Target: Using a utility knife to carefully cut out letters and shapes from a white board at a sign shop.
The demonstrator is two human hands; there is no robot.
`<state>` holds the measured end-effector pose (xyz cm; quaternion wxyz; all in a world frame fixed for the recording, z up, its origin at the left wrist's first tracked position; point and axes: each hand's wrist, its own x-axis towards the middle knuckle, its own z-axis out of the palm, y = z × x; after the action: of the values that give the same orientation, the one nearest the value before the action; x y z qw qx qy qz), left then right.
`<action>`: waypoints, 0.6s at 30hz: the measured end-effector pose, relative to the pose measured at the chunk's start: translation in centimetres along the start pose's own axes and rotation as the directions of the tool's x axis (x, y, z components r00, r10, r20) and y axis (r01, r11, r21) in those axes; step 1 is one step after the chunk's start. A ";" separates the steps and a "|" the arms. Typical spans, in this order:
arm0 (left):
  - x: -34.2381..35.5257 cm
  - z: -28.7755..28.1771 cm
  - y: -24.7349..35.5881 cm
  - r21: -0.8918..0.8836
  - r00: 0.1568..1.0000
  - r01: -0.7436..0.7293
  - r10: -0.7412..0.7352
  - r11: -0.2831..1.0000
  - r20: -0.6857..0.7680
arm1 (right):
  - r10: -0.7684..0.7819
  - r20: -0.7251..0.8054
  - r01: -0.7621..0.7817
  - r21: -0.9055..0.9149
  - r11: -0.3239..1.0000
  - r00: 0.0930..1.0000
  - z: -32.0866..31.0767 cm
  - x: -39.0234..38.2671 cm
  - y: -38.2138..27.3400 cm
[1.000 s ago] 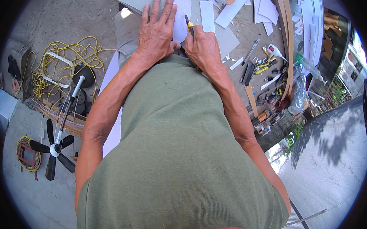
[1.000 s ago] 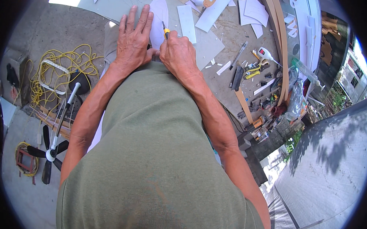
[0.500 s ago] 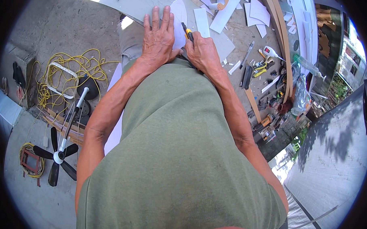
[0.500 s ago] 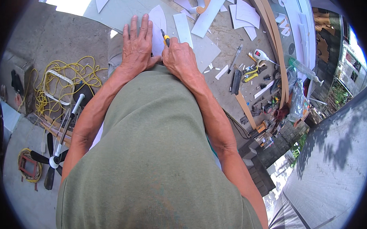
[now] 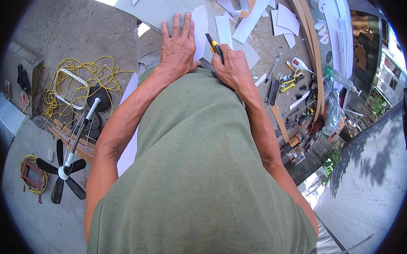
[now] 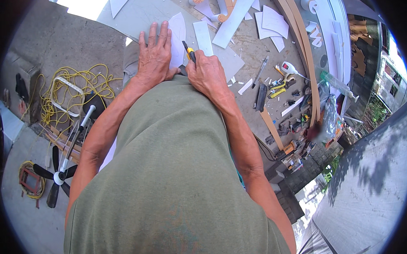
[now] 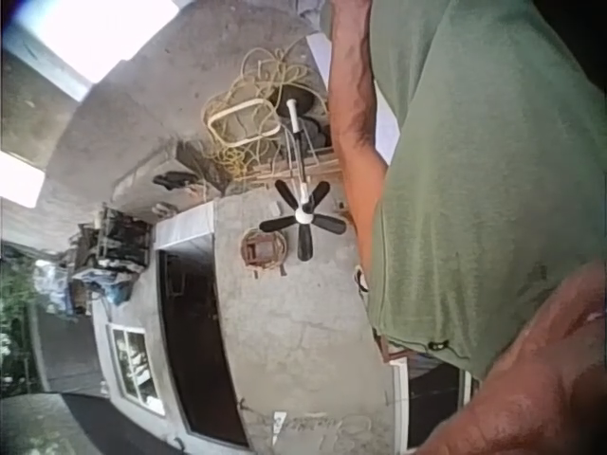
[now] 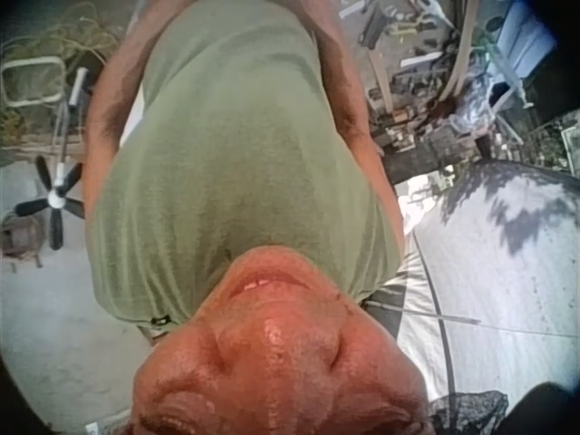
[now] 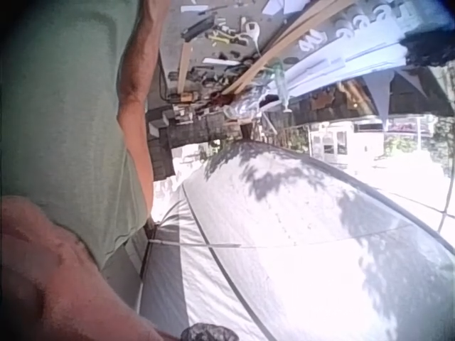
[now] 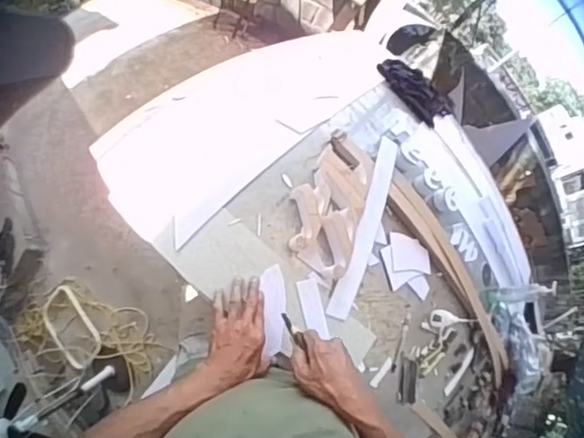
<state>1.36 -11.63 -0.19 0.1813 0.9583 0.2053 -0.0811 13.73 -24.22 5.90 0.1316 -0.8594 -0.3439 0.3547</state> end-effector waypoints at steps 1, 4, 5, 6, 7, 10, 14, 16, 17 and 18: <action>-0.1 0.0 0.0 0.001 1.000 -0.001 0.001 1.000 0.001 | -0.017 -0.026 0.017 -0.002 1.000 1.000 -0.1 -0.3 0.4; -0.2 0.4 -0.8 -0.039 0.999 -0.021 0.019 0.999 -0.036 | 0.036 -0.056 -0.031 0.084 0.996 0.998 0.1 -0.6 2.2; -0.4 0.7 -1.1 -0.088 0.996 -0.046 0.039 0.995 -0.085 | 0.101 -0.041 -0.092 0.168 0.981 0.994 0.4 -0.7 2.6; -0.6 1.0 -1.3 -0.136 0.989 -0.073 0.055 0.988 -0.135 | 0.101 -0.042 -0.092 0.171 0.981 0.994 0.6 -0.9 3.0; -0.7 1.2 -1.5 -0.134 0.989 -0.074 0.056 0.988 -0.135 | 0.104 -0.046 -0.091 0.223 0.971 0.994 0.7 -1.1 3.3; -0.9 1.5 -1.7 -0.177 0.982 -0.086 0.053 0.980 -0.184 | 0.115 -0.043 -0.099 0.278 0.955 0.992 0.9 -0.9 3.6; -0.8 1.7 -1.9 -0.232 0.972 -0.087 0.031 0.969 -0.233 | 0.061 -0.084 -0.039 0.239 0.970 0.995 1.3 0.2 4.1; -1.0 1.8 -2.0 -0.245 0.968 -0.073 0.010 0.967 -0.250 | 0.052 -0.075 -0.033 0.236 0.971 0.996 1.2 0.5 4.0; -1.0 1.7 -2.1 -0.228 0.973 -0.071 0.017 0.971 -0.231 | 0.045 -0.067 -0.029 0.232 0.972 0.997 1.1 0.7 3.9; -1.0 1.6 -2.2 -0.212 0.977 -0.070 0.025 0.975 -0.211 | 0.044 -0.068 -0.027 0.232 0.972 0.997 1.1 0.9 3.9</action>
<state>-0.55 -10.72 -2.10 0.2647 0.9406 0.2077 0.0463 15.39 -26.48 2.84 0.2370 -0.8566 -0.2800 0.3630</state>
